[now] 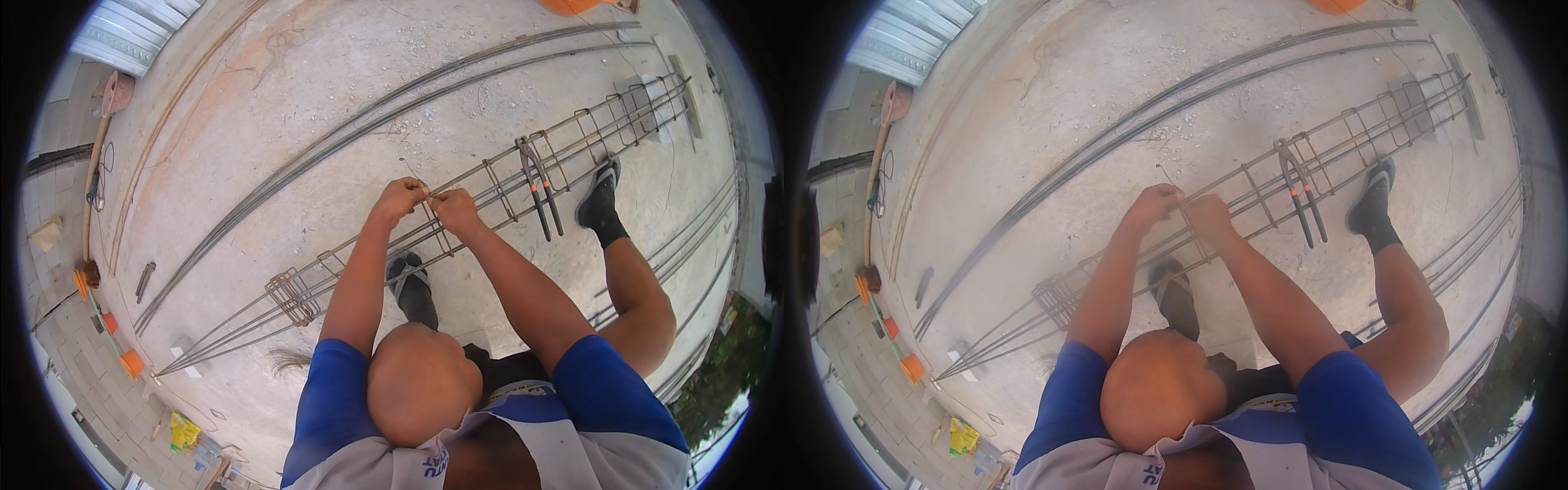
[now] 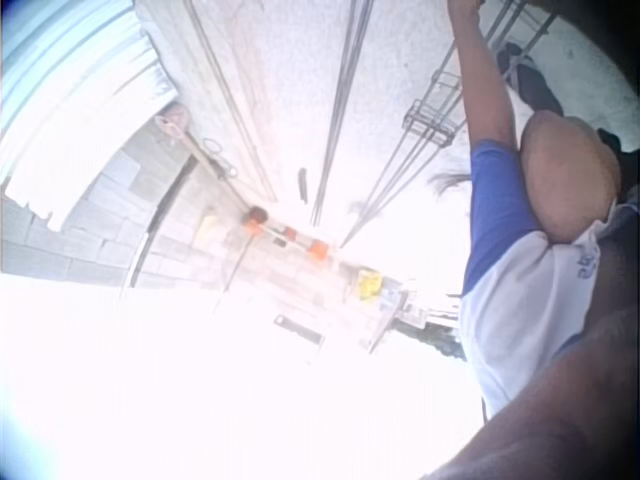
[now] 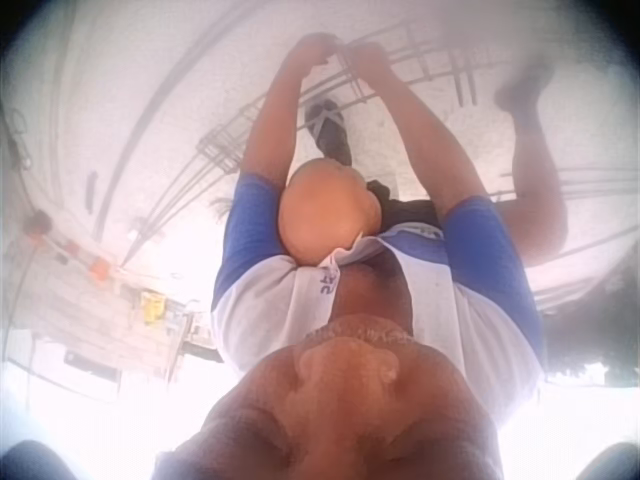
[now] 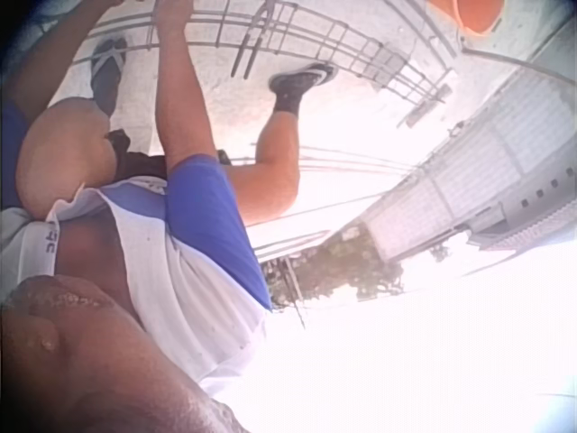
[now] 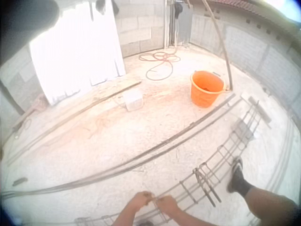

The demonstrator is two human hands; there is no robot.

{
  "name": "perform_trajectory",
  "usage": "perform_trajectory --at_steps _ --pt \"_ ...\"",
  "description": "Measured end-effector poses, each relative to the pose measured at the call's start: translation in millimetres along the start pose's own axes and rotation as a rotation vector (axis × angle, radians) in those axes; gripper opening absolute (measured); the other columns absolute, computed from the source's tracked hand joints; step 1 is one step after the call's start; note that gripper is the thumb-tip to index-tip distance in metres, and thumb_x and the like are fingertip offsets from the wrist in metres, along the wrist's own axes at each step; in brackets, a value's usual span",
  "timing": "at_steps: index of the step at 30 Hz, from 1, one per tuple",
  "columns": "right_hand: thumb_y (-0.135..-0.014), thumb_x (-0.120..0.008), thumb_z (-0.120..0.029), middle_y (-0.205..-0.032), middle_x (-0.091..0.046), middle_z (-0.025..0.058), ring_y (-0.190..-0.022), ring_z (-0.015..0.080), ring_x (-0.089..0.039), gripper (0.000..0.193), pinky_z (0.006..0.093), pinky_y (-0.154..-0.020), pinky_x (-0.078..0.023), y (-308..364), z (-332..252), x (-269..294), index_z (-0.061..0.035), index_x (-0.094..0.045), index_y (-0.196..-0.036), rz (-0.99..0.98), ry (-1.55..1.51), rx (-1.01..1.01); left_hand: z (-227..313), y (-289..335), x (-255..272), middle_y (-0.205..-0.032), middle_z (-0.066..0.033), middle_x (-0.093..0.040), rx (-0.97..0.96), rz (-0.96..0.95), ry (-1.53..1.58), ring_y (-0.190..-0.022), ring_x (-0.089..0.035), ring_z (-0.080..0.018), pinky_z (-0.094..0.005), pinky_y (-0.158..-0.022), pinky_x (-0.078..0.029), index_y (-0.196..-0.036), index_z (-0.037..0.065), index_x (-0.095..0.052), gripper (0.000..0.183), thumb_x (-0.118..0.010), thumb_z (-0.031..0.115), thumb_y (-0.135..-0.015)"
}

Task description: The person assembles a rebar cage by tying intersecting steel bars with wire. They use pliers to twist and secure the wire at multiple junctions along the grid. The person works on a concrete floor with additional rebar and tools nearby.

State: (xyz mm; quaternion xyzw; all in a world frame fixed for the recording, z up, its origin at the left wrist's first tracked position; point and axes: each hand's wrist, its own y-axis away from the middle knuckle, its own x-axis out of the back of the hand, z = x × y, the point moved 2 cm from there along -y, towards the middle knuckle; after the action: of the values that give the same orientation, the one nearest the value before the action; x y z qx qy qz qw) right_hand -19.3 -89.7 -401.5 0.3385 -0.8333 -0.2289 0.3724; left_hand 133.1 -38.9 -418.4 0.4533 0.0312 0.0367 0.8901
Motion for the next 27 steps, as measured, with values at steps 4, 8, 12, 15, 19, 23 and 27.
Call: perform_trajectory --at_steps 4,8,12,15,19,23,27 --pt "-0.084 -0.066 -0.03 -0.081 -0.068 0.0209 -0.077 0.0348 -0.066 0.031 0.0406 -0.073 -0.051 0 -3 2 -0.0006 -0.072 -0.091 0.057 0.141 0.117 1 2 -3 -0.103 -0.0067 -0.064 -0.104 0.033 0.019 -0.092 -0.059 -0.0169 -0.0328 -0.077 -0.049 -0.11 0.006 -0.064 0.033 -0.068 0.025 -0.084" --pt "-0.084 -0.065 -0.033 -0.083 -0.068 0.0209 -0.081 0.0367 -0.066 0.032 0.0422 -0.075 -0.051 2 -4 1 -0.0022 -0.073 -0.09 0.067 0.11 0.092 3 3 -5 -0.098 -0.0067 -0.065 -0.178 0.079 0.06 -0.087 -0.059 -0.0154 -0.0301 -0.073 -0.048 -0.115 0.005 -0.061 0.038 -0.07 0.022 -0.082" --pt "-0.084 -0.065 -0.033 -0.084 -0.068 0.0207 -0.083 0.0369 -0.066 0.032 0.0427 -0.076 -0.051 6 -10 2 -0.0024 -0.073 -0.089 0.024 0.097 0.026 2 2 -3 -0.099 -0.0076 -0.065 -0.146 0.054 0.07 -0.089 -0.06 -0.0158 -0.0305 -0.073 -0.049 -0.119 0.004 -0.058 0.041 -0.069 0.02 -0.083" --pt "-0.084 -0.065 -0.033 -0.084 -0.068 0.0207 -0.084 0.0377 -0.066 0.032 0.0437 -0.076 -0.051 6 -13 2 -0.0029 -0.073 -0.089 0.04 0.208 0.082 3 2 -2 -0.101 -0.0085 -0.064 -0.112 0.038 0.075 -0.091 -0.06 -0.0171 -0.0321 -0.073 -0.05 -0.12 0.003 -0.057 0.042 -0.068 0.019 -0.083" --pt "-0.085 -0.065 -0.034 -0.085 -0.068 0.0204 -0.083 0.0387 -0.065 0.031 0.045 -0.076 -0.051 6 -15 3 -0.0039 -0.073 -0.088 0.055 0.23 0.068 4 4 -2 -0.104 -0.0098 -0.064 -0.098 0.031 0.123 -0.093 -0.06 -0.0179 -0.0334 -0.074 -0.05 -0.121 0.002 -0.055 0.044 -0.069 0.019 -0.082" --pt "-0.084 -0.066 -0.031 -0.085 -0.068 0.0209 -0.083 0.0383 -0.066 0.028 0.0447 -0.076 -0.052 6 -15 -1 -0.0033 -0.073 -0.086 0.106 0.269 0.106 4 4 -2 -0.1 -0.0092 -0.065 -0.138 0.058 0.104 -0.09 -0.061 -0.0172 -0.0324 -0.074 -0.05 -0.117 0.002 -0.056 0.042 -0.07 0.019 -0.081" --pt "-0.084 -0.066 -0.026 -0.084 -0.068 0.0212 -0.083 0.0377 -0.066 0.025 0.044 -0.076 -0.053 2 -22 -4 -0.002 -0.071 -0.084 0.132 0.345 0.103 5 8 -6 -0.083 -0.007 -0.064 -0.3 0.142 0.161 -0.073 -0.059 -0.0119 -0.0264 -0.064 -0.047 -0.099 -0.002 -0.058 0.02 -0.066 0.004 -0.082"
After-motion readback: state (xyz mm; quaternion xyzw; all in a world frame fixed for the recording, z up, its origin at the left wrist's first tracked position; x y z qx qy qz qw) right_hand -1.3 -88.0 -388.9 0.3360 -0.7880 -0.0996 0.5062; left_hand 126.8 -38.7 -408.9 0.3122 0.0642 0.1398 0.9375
